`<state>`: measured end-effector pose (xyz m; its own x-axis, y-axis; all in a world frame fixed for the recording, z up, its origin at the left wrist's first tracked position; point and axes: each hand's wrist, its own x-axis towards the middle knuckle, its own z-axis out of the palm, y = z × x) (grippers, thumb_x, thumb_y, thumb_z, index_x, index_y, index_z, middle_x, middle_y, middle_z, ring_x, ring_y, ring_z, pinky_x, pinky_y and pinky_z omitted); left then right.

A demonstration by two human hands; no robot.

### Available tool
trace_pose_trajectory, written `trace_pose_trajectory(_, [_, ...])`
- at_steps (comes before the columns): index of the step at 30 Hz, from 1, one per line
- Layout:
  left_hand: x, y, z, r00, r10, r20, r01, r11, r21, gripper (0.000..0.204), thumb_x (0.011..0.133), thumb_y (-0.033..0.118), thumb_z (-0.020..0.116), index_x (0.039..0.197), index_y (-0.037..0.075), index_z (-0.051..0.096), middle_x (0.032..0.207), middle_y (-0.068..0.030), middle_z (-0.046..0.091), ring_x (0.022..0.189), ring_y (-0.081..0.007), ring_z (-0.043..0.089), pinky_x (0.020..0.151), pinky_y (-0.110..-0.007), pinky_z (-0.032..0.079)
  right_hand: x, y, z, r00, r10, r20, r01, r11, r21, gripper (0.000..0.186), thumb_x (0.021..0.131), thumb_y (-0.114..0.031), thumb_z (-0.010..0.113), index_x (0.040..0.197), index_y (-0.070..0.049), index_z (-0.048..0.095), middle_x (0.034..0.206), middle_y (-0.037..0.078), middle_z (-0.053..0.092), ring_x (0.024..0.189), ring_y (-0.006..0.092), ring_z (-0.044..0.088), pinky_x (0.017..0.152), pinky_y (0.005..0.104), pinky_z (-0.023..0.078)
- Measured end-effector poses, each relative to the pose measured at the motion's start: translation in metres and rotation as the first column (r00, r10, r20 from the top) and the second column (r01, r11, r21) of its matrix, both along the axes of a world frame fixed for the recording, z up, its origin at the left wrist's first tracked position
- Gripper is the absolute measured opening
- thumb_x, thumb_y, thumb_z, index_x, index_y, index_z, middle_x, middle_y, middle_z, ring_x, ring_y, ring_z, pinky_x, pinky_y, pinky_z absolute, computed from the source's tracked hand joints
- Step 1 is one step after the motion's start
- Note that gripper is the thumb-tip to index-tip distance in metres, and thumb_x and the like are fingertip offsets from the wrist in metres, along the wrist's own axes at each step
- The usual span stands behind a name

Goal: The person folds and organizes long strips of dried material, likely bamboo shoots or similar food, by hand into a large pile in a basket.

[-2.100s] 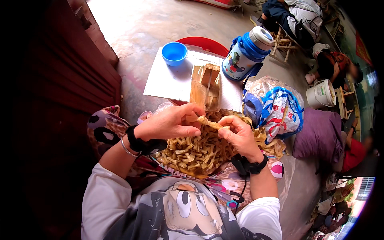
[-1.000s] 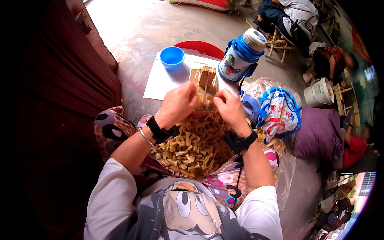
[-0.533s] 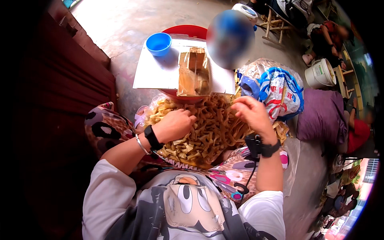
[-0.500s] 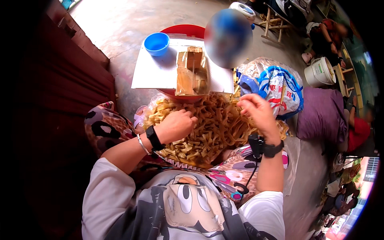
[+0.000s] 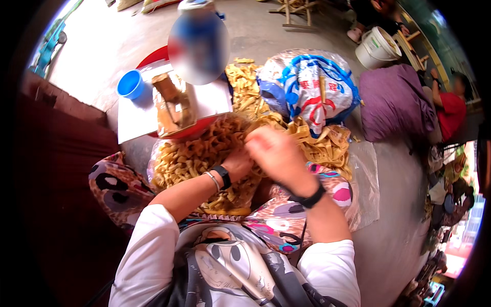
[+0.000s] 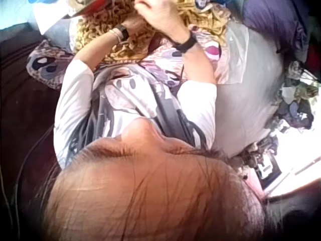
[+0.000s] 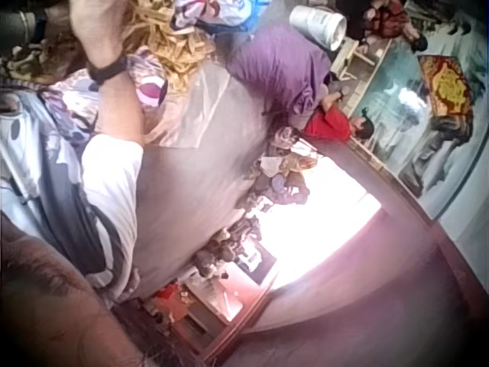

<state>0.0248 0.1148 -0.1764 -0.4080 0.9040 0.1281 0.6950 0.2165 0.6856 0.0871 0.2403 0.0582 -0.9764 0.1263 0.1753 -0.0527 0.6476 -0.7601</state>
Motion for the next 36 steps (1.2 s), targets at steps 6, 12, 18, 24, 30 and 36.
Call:
trace_pose_trajectory(6, [-0.011,-0.009,0.103,0.859,-0.19,0.476,0.088,0.97,0.227,0.028,0.08,0.019,0.059,0.104,0.004,0.055,0.112,-0.0123,0.053,0.107,-0.0235,0.05,0.094,-0.037,0.04,0.022,-0.024,-0.019,0.933,0.335,-0.129,-0.32,0.939,0.126,0.013,0.081,-0.016,0.062,0.089,-0.006,0.061,0.083,0.011,0.06,0.079,0.029,0.061,0.069,0.0387,0.05])
trace_pose_trajectory(12, [-0.023,0.004,0.208,0.983,-0.11,0.144,0.1,0.992,0.073,0.019,0.081,0.004,0.05,0.1,0.003,0.051,0.087,-0.0177,0.057,0.083,-0.0361,0.056,0.076,-0.039,0.047,0.019,0.035,0.01,0.999,-0.031,-0.045,0.014,0.939,-0.343,0.024,0.083,-0.002,0.052,0.106,0.0,0.058,0.103,0.011,0.063,0.096,0.0225,0.062,0.082,0.0312,0.049])
trace_pose_trajectory(18, [-0.022,-0.013,0.28,0.919,-0.092,0.384,-0.005,0.969,0.246,0.019,0.088,0.016,0.059,0.1,0.003,0.053,0.075,-0.0076,0.057,0.068,-0.0137,0.056,0.062,-0.028,0.046,0.025,0.051,0.043,0.9,0.292,0.323,-0.028,0.778,-0.627,0.021,0.088,-0.005,0.055,0.108,0.0,0.06,0.086,0.001,0.062,0.077,0.0064,0.059,0.066,0.0183,0.046])
trace_pose_trajectory(24, [-0.026,-0.067,0.269,0.987,0.14,0.08,-0.15,0.981,0.126,0.034,0.078,0.006,0.063,0.108,0.004,0.049,0.08,-0.0157,0.056,0.074,-0.031,0.059,0.066,-0.036,0.047,0.022,0.064,0.047,0.979,0.202,-0.025,-0.083,0.281,-0.956,0.017,0.091,-0.017,0.057,0.101,-0.004,0.06,0.066,0.002,0.053,0.064,0.0135,0.054,0.057,0.0229,0.046])
trace_pose_trajectory(30, [-0.002,-0.077,0.255,0.976,0.205,-0.068,-0.164,0.908,0.385,0.042,0.08,0.015,0.068,0.114,0.0,0.049,0.11,-0.0174,0.053,0.102,-0.0298,0.052,0.089,-0.038,0.044,-0.003,0.018,0.04,0.903,0.369,-0.221,-0.208,-0.074,-0.975,0.022,0.093,-0.016,0.053,0.108,0.0,0.052,0.094,0.009,0.059,0.091,0.0197,0.063,0.079,0.0289,0.056])
trace_pose_trajectory(36, [0.0,-0.086,0.238,0.807,0.287,0.517,-0.379,0.922,0.079,0.033,0.09,0.009,0.057,0.119,0.003,0.043,0.097,-0.0079,0.06,0.085,-0.0118,0.059,0.071,-0.026,0.048,-0.026,0.01,0.042,0.977,0.043,-0.209,-0.209,-0.001,-0.978,0.016,0.094,-0.008,0.048,0.108,-0.001,0.052,0.099,0.009,0.059,0.098,0.0223,0.061,0.083,0.0317,0.055])
